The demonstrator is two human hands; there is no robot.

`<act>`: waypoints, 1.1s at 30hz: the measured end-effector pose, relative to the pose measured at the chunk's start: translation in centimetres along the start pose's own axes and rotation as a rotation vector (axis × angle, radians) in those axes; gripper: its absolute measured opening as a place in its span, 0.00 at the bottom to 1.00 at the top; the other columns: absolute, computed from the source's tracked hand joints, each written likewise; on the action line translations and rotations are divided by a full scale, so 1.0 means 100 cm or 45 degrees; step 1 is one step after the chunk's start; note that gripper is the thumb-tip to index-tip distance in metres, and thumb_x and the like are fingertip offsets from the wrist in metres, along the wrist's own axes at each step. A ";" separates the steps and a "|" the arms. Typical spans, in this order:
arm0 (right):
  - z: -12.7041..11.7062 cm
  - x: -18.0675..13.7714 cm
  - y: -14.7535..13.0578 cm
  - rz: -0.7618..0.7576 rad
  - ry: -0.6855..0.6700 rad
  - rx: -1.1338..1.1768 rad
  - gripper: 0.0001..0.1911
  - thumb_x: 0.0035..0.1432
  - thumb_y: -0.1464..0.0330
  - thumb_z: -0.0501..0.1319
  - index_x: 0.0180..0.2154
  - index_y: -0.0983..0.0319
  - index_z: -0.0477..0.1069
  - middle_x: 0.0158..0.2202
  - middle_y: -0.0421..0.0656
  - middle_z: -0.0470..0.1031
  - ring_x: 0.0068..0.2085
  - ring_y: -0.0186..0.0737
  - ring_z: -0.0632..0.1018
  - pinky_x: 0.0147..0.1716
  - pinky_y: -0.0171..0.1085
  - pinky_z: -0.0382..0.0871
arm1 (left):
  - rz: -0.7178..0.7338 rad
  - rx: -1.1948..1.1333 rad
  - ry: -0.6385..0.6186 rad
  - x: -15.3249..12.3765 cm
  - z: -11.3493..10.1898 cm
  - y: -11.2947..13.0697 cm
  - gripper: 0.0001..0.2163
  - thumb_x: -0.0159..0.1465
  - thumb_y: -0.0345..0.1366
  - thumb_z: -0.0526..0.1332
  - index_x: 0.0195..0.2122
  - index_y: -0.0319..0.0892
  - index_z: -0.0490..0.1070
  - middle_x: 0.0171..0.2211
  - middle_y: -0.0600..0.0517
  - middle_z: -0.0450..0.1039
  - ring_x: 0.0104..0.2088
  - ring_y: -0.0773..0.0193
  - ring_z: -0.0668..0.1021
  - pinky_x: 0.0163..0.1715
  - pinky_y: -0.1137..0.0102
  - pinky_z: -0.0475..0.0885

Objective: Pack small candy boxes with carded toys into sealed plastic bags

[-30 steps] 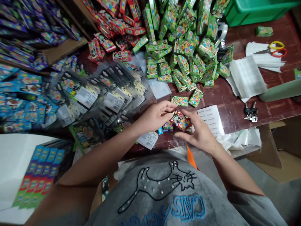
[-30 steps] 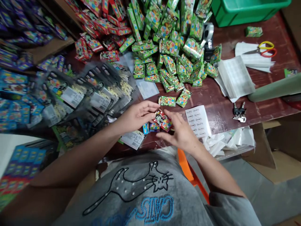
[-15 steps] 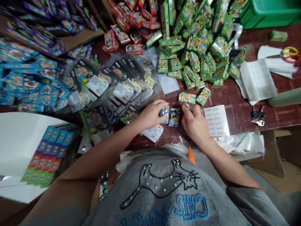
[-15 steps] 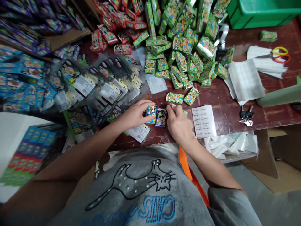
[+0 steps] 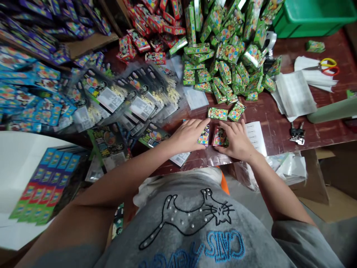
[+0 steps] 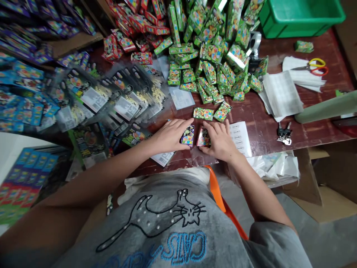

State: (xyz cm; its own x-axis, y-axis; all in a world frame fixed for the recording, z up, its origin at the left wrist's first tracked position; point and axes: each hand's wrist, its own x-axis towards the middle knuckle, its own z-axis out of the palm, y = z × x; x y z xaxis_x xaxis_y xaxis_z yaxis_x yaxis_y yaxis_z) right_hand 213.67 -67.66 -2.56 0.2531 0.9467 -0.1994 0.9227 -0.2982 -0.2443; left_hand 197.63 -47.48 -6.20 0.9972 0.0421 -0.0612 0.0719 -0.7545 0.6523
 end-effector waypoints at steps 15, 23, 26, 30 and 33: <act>0.010 -0.026 0.026 -0.071 0.040 -0.007 0.59 0.64 0.42 0.64 0.80 0.61 0.38 0.66 0.60 0.72 0.65 0.66 0.73 0.73 0.75 0.42 | -0.149 0.121 -0.055 -0.029 -0.025 -0.039 0.32 0.61 0.48 0.75 0.63 0.38 0.72 0.62 0.39 0.75 0.65 0.44 0.73 0.68 0.53 0.65; 0.010 0.011 -0.012 -0.194 0.104 0.033 0.65 0.56 0.28 0.56 0.80 0.60 0.41 0.79 0.62 0.50 0.76 0.69 0.58 0.75 0.72 0.41 | -0.125 0.226 -0.086 -0.072 -0.030 -0.014 0.52 0.54 0.53 0.78 0.75 0.44 0.57 0.78 0.35 0.53 0.75 0.35 0.59 0.73 0.45 0.55; 0.025 0.030 -0.035 -0.287 0.060 -0.046 0.58 0.62 0.31 0.52 0.78 0.61 0.48 0.79 0.61 0.49 0.77 0.68 0.58 0.75 0.70 0.44 | -0.031 0.333 -0.201 -0.104 -0.032 -0.014 0.46 0.58 0.41 0.74 0.76 0.48 0.57 0.78 0.39 0.54 0.77 0.37 0.57 0.76 0.43 0.47; 0.037 0.041 -0.038 -0.364 -0.018 -0.146 0.45 0.70 0.38 0.52 0.77 0.53 0.52 0.77 0.52 0.60 0.73 0.67 0.64 0.72 0.71 0.52 | 0.007 0.413 -0.175 -0.115 -0.032 -0.008 0.35 0.63 0.27 0.62 0.73 0.44 0.62 0.70 0.39 0.68 0.74 0.44 0.65 0.77 0.44 0.45; 0.031 0.036 -0.021 -0.337 -0.053 -0.160 0.42 0.72 0.42 0.52 0.77 0.55 0.54 0.75 0.54 0.64 0.70 0.68 0.66 0.67 0.68 0.60 | 0.013 0.370 -0.104 -0.106 -0.034 0.009 0.36 0.64 0.35 0.65 0.73 0.38 0.61 0.68 0.36 0.69 0.70 0.42 0.69 0.75 0.46 0.52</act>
State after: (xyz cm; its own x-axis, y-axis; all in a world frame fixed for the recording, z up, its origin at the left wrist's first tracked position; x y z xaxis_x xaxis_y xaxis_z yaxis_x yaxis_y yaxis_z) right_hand 211.74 -63.96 -5.67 -0.0105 0.9829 -0.1836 0.9845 -0.0220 -0.1741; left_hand 187.19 -46.36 -2.35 0.9922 -0.0102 -0.1240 0.0419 -0.9108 0.4107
